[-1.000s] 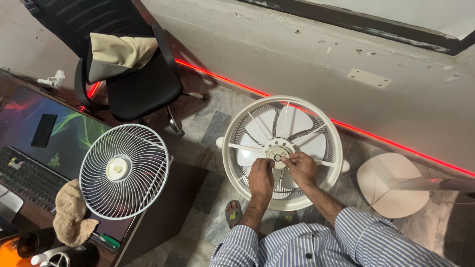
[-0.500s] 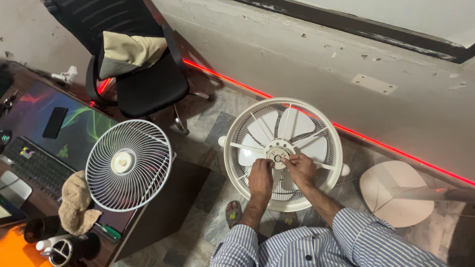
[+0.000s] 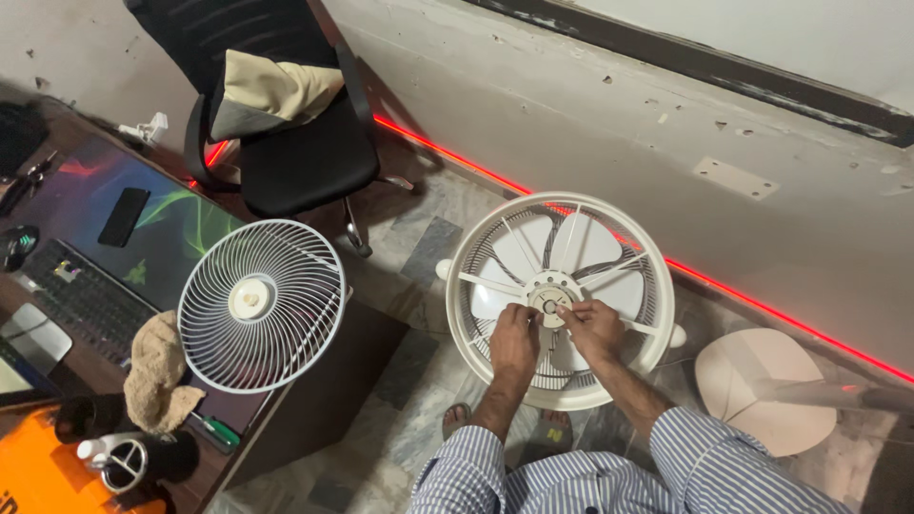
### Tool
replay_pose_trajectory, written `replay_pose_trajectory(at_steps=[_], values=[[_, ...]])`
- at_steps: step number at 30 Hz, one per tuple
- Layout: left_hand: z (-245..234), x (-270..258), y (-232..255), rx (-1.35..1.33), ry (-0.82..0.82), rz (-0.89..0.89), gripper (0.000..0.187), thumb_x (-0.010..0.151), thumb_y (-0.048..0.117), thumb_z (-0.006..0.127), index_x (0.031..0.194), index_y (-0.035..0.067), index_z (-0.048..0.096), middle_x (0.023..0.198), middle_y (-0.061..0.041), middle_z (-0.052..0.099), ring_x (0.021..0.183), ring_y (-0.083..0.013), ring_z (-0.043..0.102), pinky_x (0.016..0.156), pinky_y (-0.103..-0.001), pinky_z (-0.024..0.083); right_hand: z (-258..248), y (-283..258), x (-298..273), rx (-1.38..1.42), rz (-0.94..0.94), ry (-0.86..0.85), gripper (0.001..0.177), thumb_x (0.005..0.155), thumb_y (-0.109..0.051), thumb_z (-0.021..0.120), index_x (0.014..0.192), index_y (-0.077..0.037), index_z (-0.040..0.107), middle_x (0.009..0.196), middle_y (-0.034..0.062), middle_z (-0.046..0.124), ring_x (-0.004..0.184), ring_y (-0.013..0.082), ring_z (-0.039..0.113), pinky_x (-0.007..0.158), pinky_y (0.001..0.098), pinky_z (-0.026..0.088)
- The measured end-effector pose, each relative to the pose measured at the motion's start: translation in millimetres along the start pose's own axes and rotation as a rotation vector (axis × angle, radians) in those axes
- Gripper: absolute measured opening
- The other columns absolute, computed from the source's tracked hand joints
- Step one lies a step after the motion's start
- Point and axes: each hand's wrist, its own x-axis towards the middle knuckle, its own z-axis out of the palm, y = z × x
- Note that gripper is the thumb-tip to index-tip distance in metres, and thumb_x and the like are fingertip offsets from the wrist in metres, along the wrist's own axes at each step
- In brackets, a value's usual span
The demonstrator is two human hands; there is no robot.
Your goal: The person cleans the fan blade hub with a cloth, then installs a central hub cap onto the fan blade assembly. They secure the cap using a screwdriver, tightening the screw at the center of the hub.
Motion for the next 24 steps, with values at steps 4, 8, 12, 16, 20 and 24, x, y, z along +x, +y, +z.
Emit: replay_pose_trajectory(at_steps=[4, 8, 12, 16, 20, 24], values=[[1, 3, -7, -0.010, -0.030, 0.120, 0.011, 0.094, 0.015, 0.067, 0.102, 0.008, 0.070, 0.103, -0.009, 0.065, 0.100, -0.0314, 0.064, 0.082, -0.045, 0.053, -3, 0, -1, -0.008, 0.049, 0.014, 0.036, 0.081, -0.024, 0.086, 0.102, 0.002, 0.072, 0.088, 0.0117, 0.079, 0.070, 0.0153, 0.075, 0.056, 0.0298, 0.062], [-6, 5, -13, -0.034, -0.079, 0.167, 0.013, 0.095, 0.012, 0.064, 0.104, 0.007, 0.071, 0.105, -0.010, 0.065, 0.101, -0.0316, 0.064, 0.084, -0.045, 0.054, 0, 6, -1, 0.017, 0.041, 0.021, 0.039, 0.081, -0.024, 0.087, 0.103, 0.003, 0.070, 0.088, 0.0129, 0.078, 0.073, 0.0171, 0.075, 0.056, 0.0298, 0.062], [-17, 11, -11, -0.113, -0.130, 0.082, 0.019, 0.092, 0.025, 0.072, 0.099, 0.007, 0.074, 0.098, -0.010, 0.067, 0.094, -0.0311, 0.066, 0.082, -0.045, 0.054, 2, 8, 3, 0.043, 0.052, 0.030, 0.040, 0.081, -0.023, 0.087, 0.104, 0.005, 0.070, 0.088, 0.0141, 0.078, 0.074, 0.0181, 0.075, 0.058, 0.0305, 0.062], [-20, 13, -2, -0.089, -0.127, 0.002, 0.020, 0.095, 0.028, 0.072, 0.094, 0.008, 0.075, 0.095, -0.010, 0.067, 0.090, -0.0322, 0.067, 0.080, -0.046, 0.054, 3, 8, 1, 0.043, 0.072, 0.036, 0.041, 0.080, -0.023, 0.087, 0.106, 0.004, 0.070, 0.090, 0.0133, 0.078, 0.076, 0.0171, 0.075, 0.059, 0.0297, 0.064], [-16, 10, 2, -0.045, -0.067, 0.028, 0.019, 0.094, 0.026, 0.072, 0.091, 0.006, 0.073, 0.093, -0.011, 0.066, 0.090, -0.0324, 0.066, 0.077, -0.046, 0.053, 0, 1, -1, 0.019, 0.073, 0.040, 0.041, 0.081, -0.024, 0.087, 0.107, 0.004, 0.070, 0.089, 0.0135, 0.078, 0.075, 0.0171, 0.075, 0.059, 0.0298, 0.063], [-3, 6, -3, -0.027, -0.030, 0.070, 0.015, 0.096, 0.021, 0.069, 0.094, 0.006, 0.072, 0.093, -0.011, 0.066, 0.091, -0.0326, 0.066, 0.077, -0.046, 0.053, 0, -4, -4, 0.012, 0.071, 0.031, 0.042, 0.081, -0.024, 0.087, 0.106, 0.005, 0.070, 0.089, 0.0138, 0.078, 0.075, 0.0172, 0.075, 0.059, 0.0300, 0.063]])
